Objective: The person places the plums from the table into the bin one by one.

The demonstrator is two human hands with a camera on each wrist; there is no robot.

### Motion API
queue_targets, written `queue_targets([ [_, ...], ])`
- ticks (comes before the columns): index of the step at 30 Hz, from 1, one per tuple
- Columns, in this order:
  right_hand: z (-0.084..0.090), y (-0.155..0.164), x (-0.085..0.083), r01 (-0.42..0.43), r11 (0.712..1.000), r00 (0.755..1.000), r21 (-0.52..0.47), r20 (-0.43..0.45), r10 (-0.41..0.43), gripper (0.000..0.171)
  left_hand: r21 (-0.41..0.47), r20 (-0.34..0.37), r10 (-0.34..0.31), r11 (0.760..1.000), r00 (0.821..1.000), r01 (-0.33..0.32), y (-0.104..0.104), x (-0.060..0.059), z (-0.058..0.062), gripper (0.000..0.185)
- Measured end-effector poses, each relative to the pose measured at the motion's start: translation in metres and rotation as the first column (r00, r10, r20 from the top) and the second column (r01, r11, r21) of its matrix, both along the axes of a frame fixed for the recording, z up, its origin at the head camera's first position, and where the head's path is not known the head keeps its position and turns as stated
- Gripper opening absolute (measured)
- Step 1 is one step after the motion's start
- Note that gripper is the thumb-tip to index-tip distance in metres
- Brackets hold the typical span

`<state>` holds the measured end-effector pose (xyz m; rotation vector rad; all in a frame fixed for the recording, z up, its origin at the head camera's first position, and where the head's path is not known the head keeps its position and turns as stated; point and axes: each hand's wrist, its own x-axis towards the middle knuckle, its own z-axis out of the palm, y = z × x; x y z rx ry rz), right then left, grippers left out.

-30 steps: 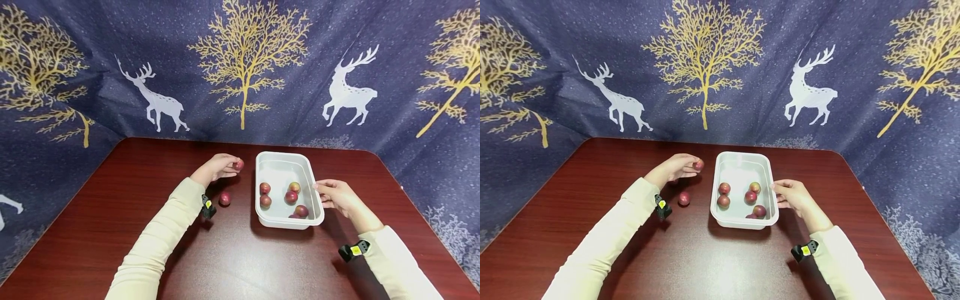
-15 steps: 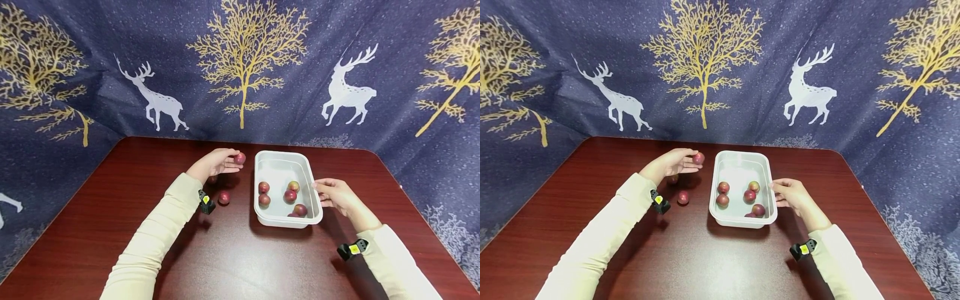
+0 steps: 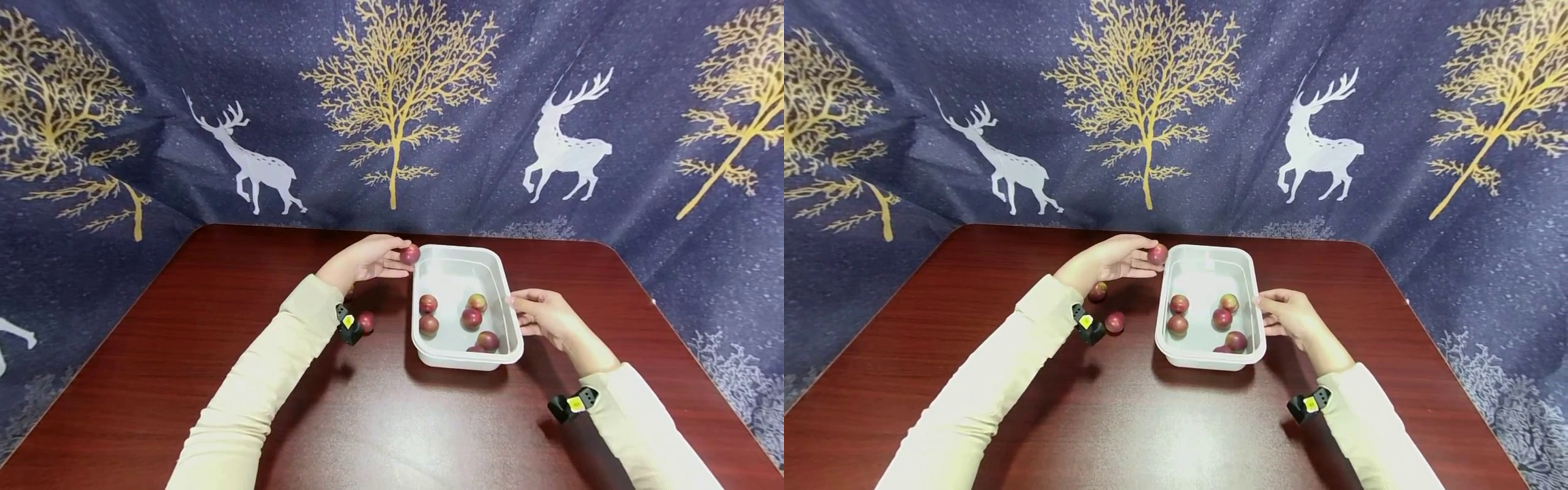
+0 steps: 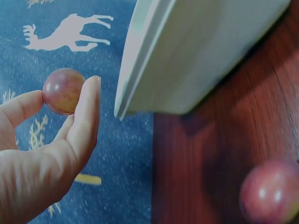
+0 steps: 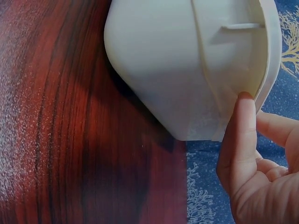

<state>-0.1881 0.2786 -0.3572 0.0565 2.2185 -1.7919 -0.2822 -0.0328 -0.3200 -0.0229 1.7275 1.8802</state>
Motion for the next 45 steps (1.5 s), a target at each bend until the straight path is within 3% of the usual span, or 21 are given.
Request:
queue_targets([
  [11, -0.002, -0.001, -0.002, 0.003, 1.0, 1.0, 0.002, 0.004, -0.003, 0.036, -0.043, 0.004, -0.066, 0.997, 0.998, 0.066, 0.032, 0.002, 0.006, 0.037],
  [19, -0.001, -0.003, -0.002, -0.004, 1.0, 1.0, 0.009, 0.005, 0.004, 0.044, 0.003, 0.045, -0.109, 0.994, 0.993, 0.109, 0.058, 0.006, 0.001, 0.037],
  [24, -0.001, -0.004, -0.003, -0.004, 1.0, 1.0, 0.014, 0.005, 0.004, 0.047, 0.011, 0.04, -0.132, 0.991, 0.99, 0.132, 0.069, 0.007, -0.007, 0.015],
  [27, -0.001, -0.003, -0.003, -0.004, 1.0, 1.0, 0.015, 0.01, 0.004, 0.046, -0.004, 0.046, -0.144, 0.99, 0.989, 0.144, 0.073, 0.007, -0.013, 0.013],
  [32, -0.002, -0.003, -0.002, -0.003, 1.0, 1.0, 0.014, 0.009, 0.003, 0.046, -0.061, 0.06, -0.157, 0.985, 0.986, 0.16, 0.075, 0.007, -0.017, 0.036],
  [45, 0.0, -0.004, -0.001, -0.007, 1.0, 1.0, 0.002, 0.007, 0.007, 0.039, -0.123, 0.052, -0.184, 0.974, 0.982, 0.189, 0.072, 0.009, -0.013, 0.04],
])
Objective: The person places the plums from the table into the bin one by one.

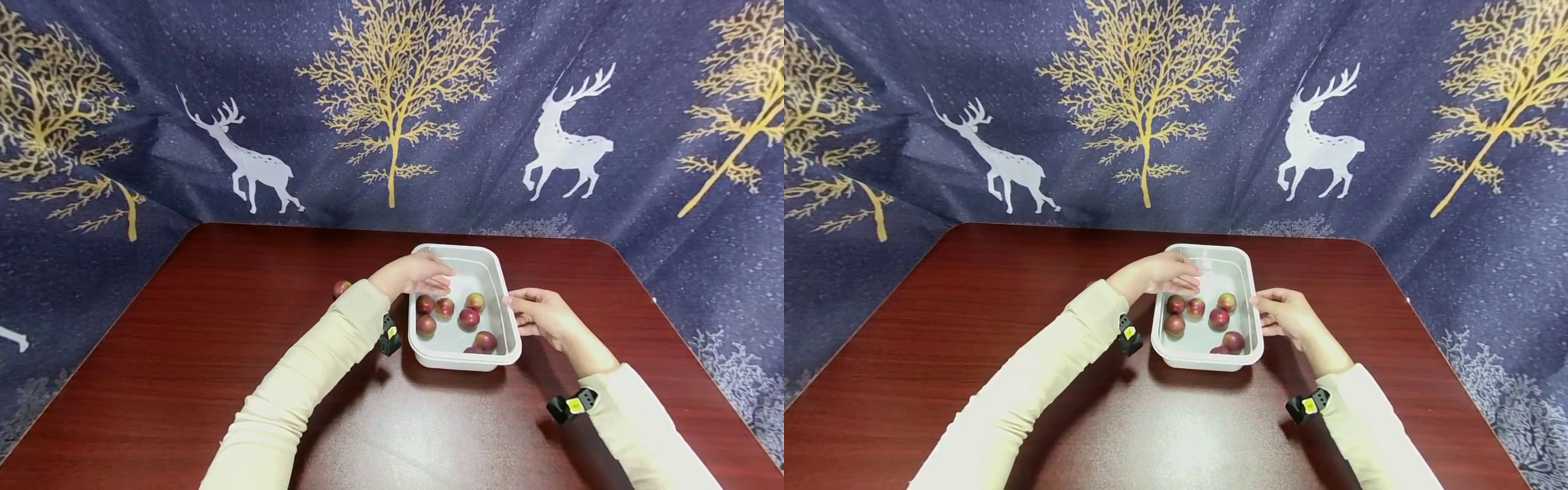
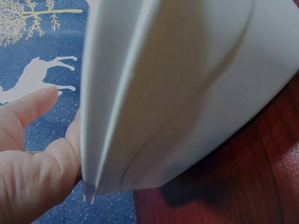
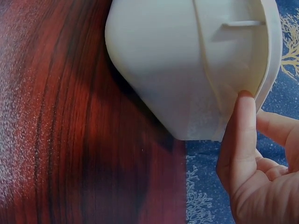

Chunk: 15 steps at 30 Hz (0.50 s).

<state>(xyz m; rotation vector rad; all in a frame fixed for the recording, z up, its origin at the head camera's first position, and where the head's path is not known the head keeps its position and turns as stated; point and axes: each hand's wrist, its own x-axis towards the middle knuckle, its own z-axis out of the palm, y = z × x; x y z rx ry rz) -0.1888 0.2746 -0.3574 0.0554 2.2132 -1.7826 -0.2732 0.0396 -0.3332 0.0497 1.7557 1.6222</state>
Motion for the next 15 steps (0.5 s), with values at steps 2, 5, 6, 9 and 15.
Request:
queue_targets([
  [2, 0.0, 0.0, 0.0, -0.002, 1.0, 1.0, 0.005, -0.001, 0.002, 0.041, -0.002, -0.007, -0.007, 1.0, 1.0, 0.007, -0.001, 0.0, 0.001, 0.037],
  [5, 0.0, 0.0, 0.0, -0.001, 1.0, 1.0, 0.015, 0.0, 0.001, 0.046, 0.001, -0.022, -0.013, 1.0, 1.0, 0.013, -0.005, 0.0, 0.002, 0.028],
  [6, 0.0, 0.0, 0.0, -0.001, 1.0, 1.0, 0.018, 0.0, 0.001, 0.047, 0.001, -0.027, -0.014, 1.0, 1.0, 0.014, -0.006, -0.001, 0.003, 0.025],
  [9, -0.001, 0.0, 0.0, 0.001, 1.0, 1.0, 0.023, 0.001, -0.001, 0.05, 0.012, -0.049, -0.009, 1.0, 0.999, 0.01, -0.012, -0.001, 0.005, 0.022],
  [15, 0.0, -0.001, 0.0, 0.004, 1.0, 1.0, 0.024, -0.002, -0.004, 0.049, 0.029, -0.147, -0.026, 0.999, 0.989, 0.031, -0.031, 0.001, 0.007, 0.03],
])
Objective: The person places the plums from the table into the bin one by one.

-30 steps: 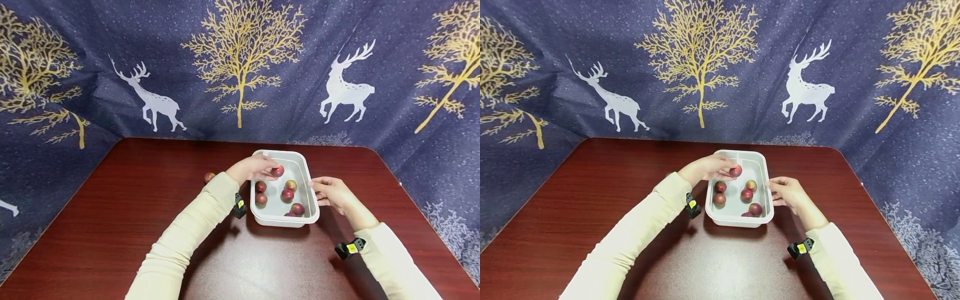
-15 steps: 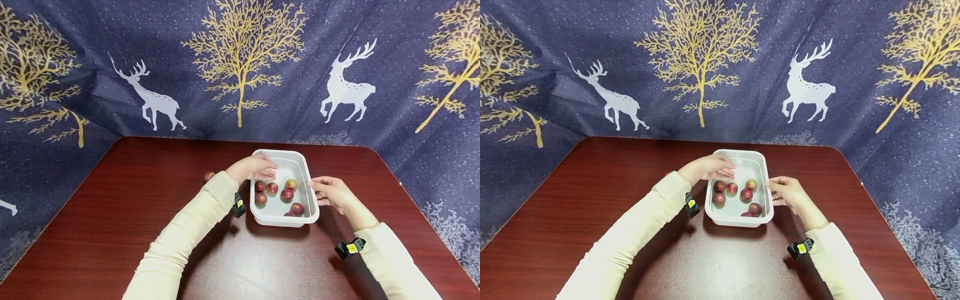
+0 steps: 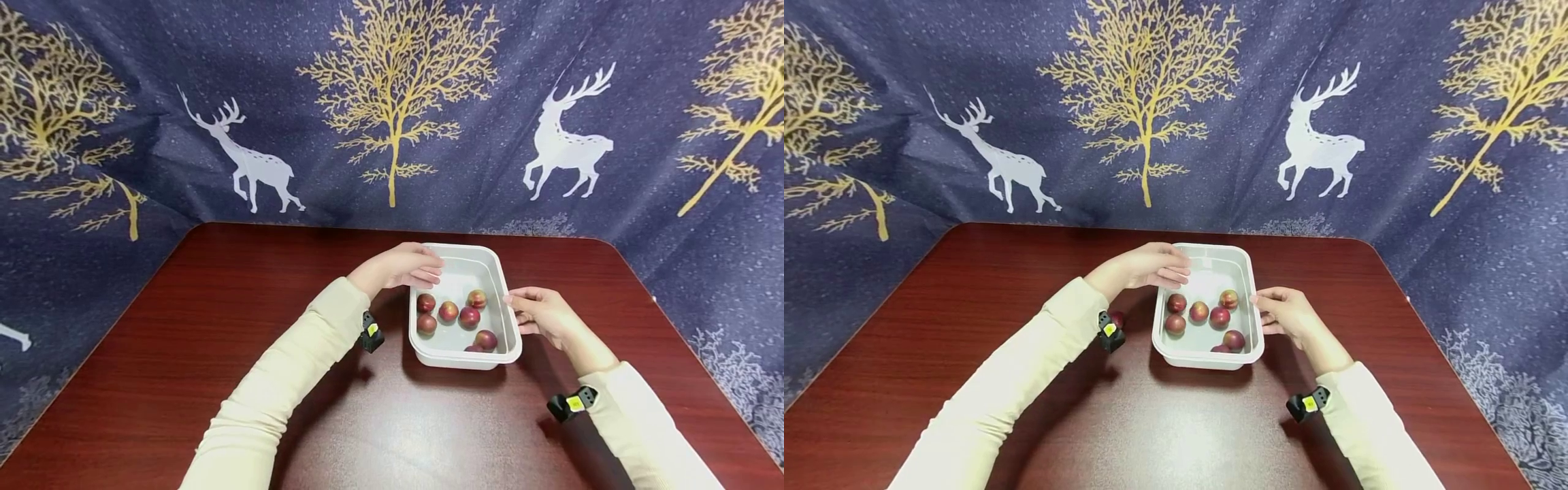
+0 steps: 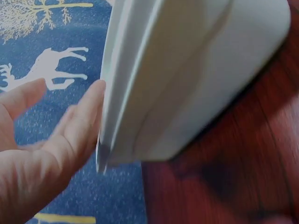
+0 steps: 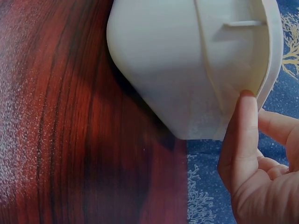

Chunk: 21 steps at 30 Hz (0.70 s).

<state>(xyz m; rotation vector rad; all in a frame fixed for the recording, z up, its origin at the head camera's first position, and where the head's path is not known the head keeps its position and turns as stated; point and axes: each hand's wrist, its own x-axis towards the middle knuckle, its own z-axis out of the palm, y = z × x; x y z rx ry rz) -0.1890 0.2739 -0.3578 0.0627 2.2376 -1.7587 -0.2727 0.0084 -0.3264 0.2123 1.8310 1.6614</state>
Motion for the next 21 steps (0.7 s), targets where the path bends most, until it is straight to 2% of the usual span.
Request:
queue_targets([
  [5, 0.001, -0.001, 0.0, -0.003, 1.0, 1.0, 0.012, 0.0, 0.003, 0.049, -0.061, -0.132, -0.051, 0.997, 0.99, 0.044, -0.018, 0.004, 0.004, 0.032],
  [9, 0.001, -0.001, 0.0, -0.001, 1.0, 1.0, 0.01, -0.001, 0.001, 0.048, -0.1, -0.249, -0.046, 0.995, 0.967, 0.022, -0.027, 0.006, 0.005, 0.037],
  [15, 0.001, -0.001, 0.001, 0.002, 1.0, 1.0, 0.0, -0.007, -0.002, 0.045, -0.13, -0.433, 0.009, 0.989, 0.902, -0.072, -0.042, 0.008, 0.009, 0.03],
  [17, 0.001, -0.001, 0.001, -0.001, 1.0, 1.0, -0.004, -0.008, 0.001, 0.045, -0.159, -0.483, 0.001, 0.983, 0.876, -0.089, -0.048, 0.009, 0.011, 0.027],
  [21, 0.001, -0.001, 0.0, -0.005, 1.0, 1.0, -0.003, -0.009, 0.005, 0.045, -0.24, -0.564, -0.054, 0.965, 0.824, -0.102, -0.06, 0.011, 0.013, 0.022],
])
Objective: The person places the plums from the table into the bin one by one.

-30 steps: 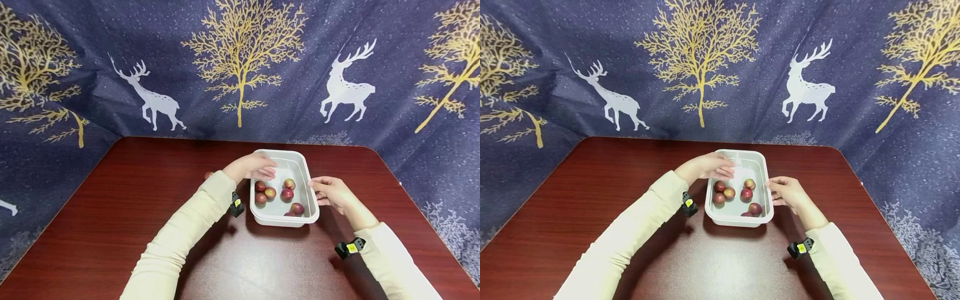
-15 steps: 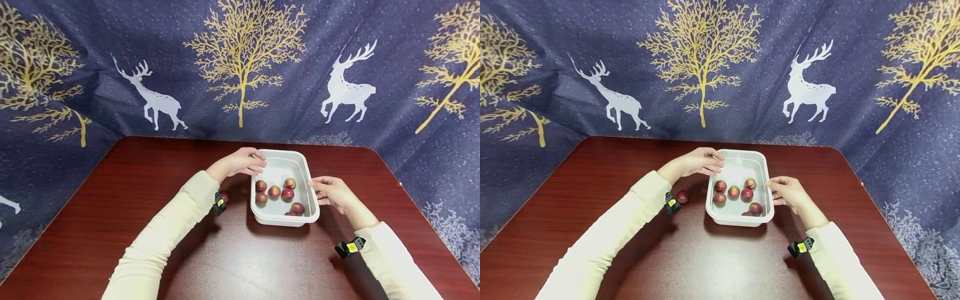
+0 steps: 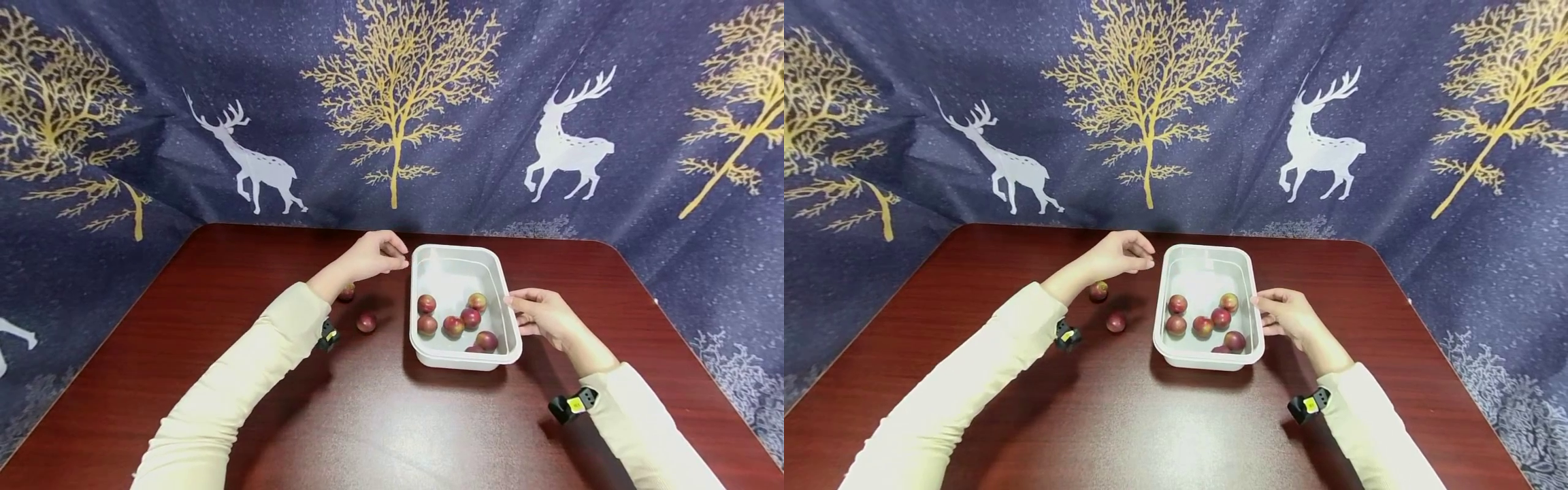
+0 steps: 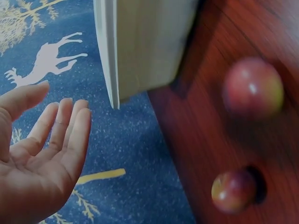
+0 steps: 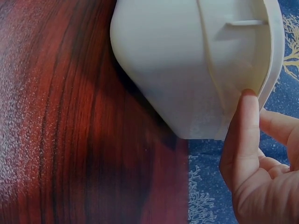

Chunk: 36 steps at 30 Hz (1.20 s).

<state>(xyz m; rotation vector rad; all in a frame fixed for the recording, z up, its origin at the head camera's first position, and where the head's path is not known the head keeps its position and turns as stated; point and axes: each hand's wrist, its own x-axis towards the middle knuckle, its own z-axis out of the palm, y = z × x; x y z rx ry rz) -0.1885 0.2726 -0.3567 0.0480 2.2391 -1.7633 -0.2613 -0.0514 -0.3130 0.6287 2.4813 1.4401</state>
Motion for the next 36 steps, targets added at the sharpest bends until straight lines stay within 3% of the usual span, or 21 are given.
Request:
queue_targets([
  [5, -0.001, 0.0, 0.0, 0.004, 1.0, 1.0, 0.003, -0.001, -0.004, 0.046, -0.098, -0.062, -0.022, 0.995, 0.998, 0.016, -0.012, 0.004, -0.003, 0.023],
  [17, -0.001, 0.0, -0.002, -0.006, 1.0, 1.0, 0.015, 0.002, 0.006, 0.047, -0.245, -0.093, -0.089, 0.967, 0.992, 0.063, -0.032, 0.017, -0.019, 0.03],
  [25, -0.002, 0.0, -0.002, -0.003, 1.0, 1.0, 0.011, 0.008, 0.003, 0.046, -0.379, -0.131, -0.158, 0.92, 0.979, 0.097, -0.035, 0.026, -0.035, 0.043],
  [32, -0.002, 0.0, -0.003, -0.007, 1.0, 1.0, 0.002, 0.007, 0.007, 0.048, -0.453, -0.102, -0.172, 0.885, 0.98, 0.108, -0.037, 0.031, -0.047, 0.047],
  [36, -0.003, 0.0, -0.003, -0.006, 1.0, 1.0, 0.005, 0.008, 0.006, 0.047, -0.497, -0.154, -0.204, 0.862, 0.967, 0.103, -0.037, 0.033, -0.052, 0.045],
])
